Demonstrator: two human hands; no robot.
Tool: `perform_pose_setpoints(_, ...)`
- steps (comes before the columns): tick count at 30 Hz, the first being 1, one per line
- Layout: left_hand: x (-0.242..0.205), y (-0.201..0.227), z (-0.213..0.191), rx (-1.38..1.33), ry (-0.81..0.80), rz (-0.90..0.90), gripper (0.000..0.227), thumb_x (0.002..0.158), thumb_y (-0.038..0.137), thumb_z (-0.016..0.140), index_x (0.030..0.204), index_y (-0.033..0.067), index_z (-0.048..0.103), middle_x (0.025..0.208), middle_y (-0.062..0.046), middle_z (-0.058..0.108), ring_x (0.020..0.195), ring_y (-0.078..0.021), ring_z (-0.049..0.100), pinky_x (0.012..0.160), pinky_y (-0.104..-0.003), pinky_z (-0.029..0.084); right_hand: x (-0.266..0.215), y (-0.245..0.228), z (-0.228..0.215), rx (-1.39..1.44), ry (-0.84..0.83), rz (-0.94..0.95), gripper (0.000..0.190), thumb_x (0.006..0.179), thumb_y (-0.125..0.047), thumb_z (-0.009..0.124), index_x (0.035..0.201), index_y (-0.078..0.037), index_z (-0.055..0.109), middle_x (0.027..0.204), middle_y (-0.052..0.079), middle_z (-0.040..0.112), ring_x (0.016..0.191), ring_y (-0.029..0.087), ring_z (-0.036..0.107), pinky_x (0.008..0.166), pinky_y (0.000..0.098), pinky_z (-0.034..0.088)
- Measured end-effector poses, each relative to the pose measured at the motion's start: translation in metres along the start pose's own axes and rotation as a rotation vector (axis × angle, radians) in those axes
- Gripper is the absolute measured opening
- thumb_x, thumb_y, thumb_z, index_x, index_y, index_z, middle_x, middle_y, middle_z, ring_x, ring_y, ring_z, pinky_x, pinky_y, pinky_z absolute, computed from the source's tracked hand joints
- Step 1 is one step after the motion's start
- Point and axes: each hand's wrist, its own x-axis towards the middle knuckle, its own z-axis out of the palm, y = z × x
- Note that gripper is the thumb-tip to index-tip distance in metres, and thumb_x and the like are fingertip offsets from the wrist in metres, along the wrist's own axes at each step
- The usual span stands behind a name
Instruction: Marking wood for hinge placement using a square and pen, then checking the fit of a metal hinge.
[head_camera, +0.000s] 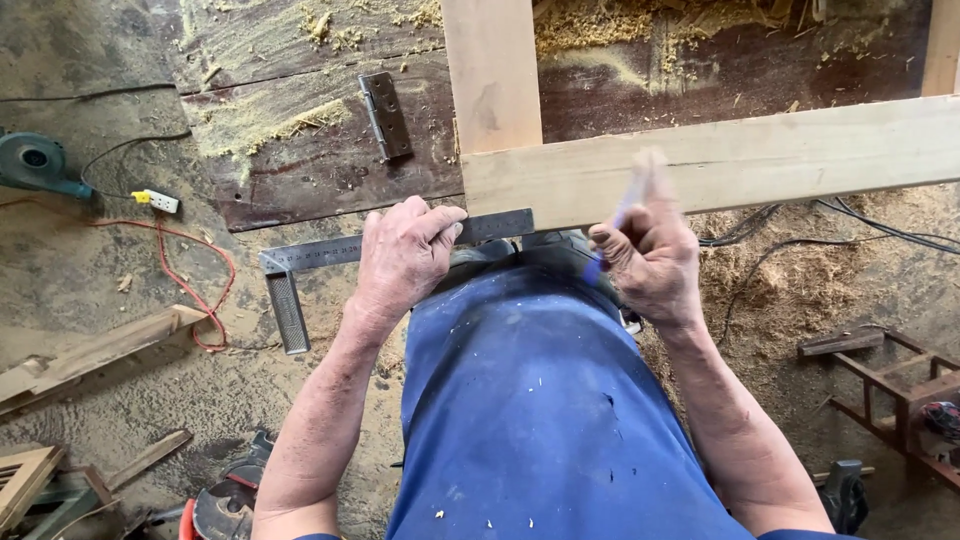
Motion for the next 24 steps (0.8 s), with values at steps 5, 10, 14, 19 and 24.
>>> perform_pose_setpoints(5,-0.001,0.001,0.0,-0.007,-0.006,-0.018,0.01,0.1,0.035,0.065,0.101,0.0337,0.074,0.077,-0.003,0.056,0.081,-0.029,0.067,0.073,-0.043,0.047,-0.006,0.002,-0.007,-0.026,0.029,-0.093,0.062,0.105,-0.011,0.069,0.156,-0.014,0.033,0.086,0.019,0.071,0.073,0.017,0.067,0.065,0.0277,0.058)
perform_pose_setpoints(10,-0.001,0.001,0.0,-0.024,-0.015,-0.038,0.012,0.101,0.035,0.062,0.101,0.0352,0.074,0.076,-0.003,0.055,0.082,-0.0288,0.067,0.073,-0.041,0.046,-0.01,-0.008,-0.007,0.442,-0.021,0.092,0.038,0.102,-0.015,0.051,0.136,0.002,0.052,0.125,0.032,0.068,0.108,0.038,0.074,0.094,0.0488,0.062)
perform_pose_setpoints(14,-0.001,0.001,0.0,-0.022,-0.01,-0.036,0.012,0.102,0.036,0.061,0.101,0.0362,0.074,0.076,-0.002,0.054,0.082,-0.0276,0.067,0.074,-0.04,0.046,-0.005,0.0,-0.015,0.169,-0.108,-0.025,0.026,0.095,0.0,0.06,0.12,0.005,0.056,0.106,0.028,0.071,0.099,0.034,0.072,0.085,0.0417,0.057)
perform_pose_setpoints(19,-0.001,0.001,0.002,-0.016,-0.002,-0.029,0.013,0.102,0.035,0.061,0.099,0.0347,0.074,0.075,-0.003,0.054,0.081,-0.0285,0.067,0.074,-0.041,0.046,-0.007,0.0,0.009,0.098,-0.028,-0.064,0.027,0.104,-0.012,0.062,0.124,0.005,0.066,0.094,0.017,0.071,0.087,0.019,0.068,0.084,0.0343,0.061)
perform_pose_setpoints(24,-0.001,0.0,0.0,-0.002,-0.004,-0.014,0.012,0.102,0.037,0.062,0.099,0.0358,0.073,0.075,-0.002,0.052,0.08,-0.0271,0.067,0.073,-0.04,0.046,-0.009,0.017,0.011,-0.232,0.029,-0.184,0.015,0.093,-0.008,0.081,0.107,-0.003,0.077,0.091,0.015,0.075,0.086,0.023,0.074,0.082,0.0372,0.059)
